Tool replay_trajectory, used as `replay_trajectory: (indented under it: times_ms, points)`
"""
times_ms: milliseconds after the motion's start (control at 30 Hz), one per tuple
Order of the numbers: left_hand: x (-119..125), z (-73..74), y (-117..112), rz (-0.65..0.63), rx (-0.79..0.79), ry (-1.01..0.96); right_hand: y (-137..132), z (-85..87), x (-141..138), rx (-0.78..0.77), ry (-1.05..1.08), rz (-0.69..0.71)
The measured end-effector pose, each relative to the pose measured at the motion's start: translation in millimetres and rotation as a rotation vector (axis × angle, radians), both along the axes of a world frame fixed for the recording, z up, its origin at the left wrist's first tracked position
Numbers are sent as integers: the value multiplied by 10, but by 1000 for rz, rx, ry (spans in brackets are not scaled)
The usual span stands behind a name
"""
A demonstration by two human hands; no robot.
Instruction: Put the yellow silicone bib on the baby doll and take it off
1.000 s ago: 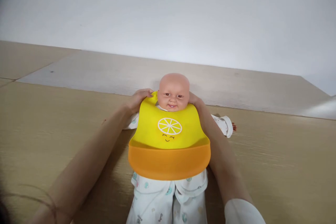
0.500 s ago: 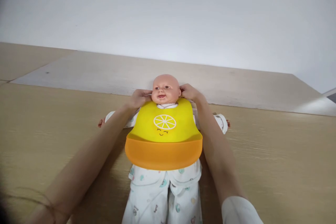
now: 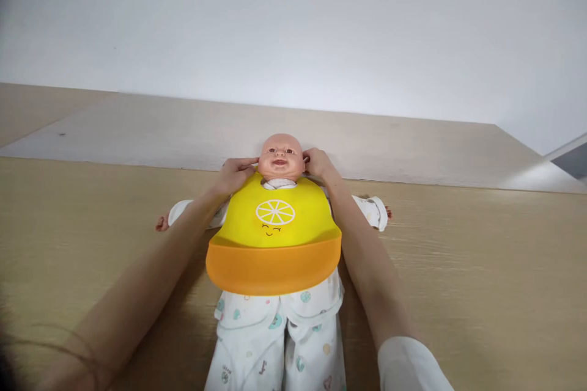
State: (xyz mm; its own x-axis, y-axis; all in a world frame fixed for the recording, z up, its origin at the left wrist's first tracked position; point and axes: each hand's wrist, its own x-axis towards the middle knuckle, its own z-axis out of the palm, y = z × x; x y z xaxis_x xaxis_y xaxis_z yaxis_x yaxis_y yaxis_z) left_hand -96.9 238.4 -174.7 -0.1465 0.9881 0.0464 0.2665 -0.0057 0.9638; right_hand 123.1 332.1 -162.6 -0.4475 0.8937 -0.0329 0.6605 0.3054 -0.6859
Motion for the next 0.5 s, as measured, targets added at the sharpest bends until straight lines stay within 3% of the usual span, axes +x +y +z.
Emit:
replay_trajectory:
  times_ms: [167, 267, 500]
  points:
    - [-16, -9, 0, 34, -20, -5, 19, -68, 23, 8, -25, -13]
    - [-55, -63, 21, 34, -60, 46, 20, -37, 60, -86, -90, 13]
    - [-84, -103, 47, -93, 11, 122, 28, 94, 146, -270, -76, 180]
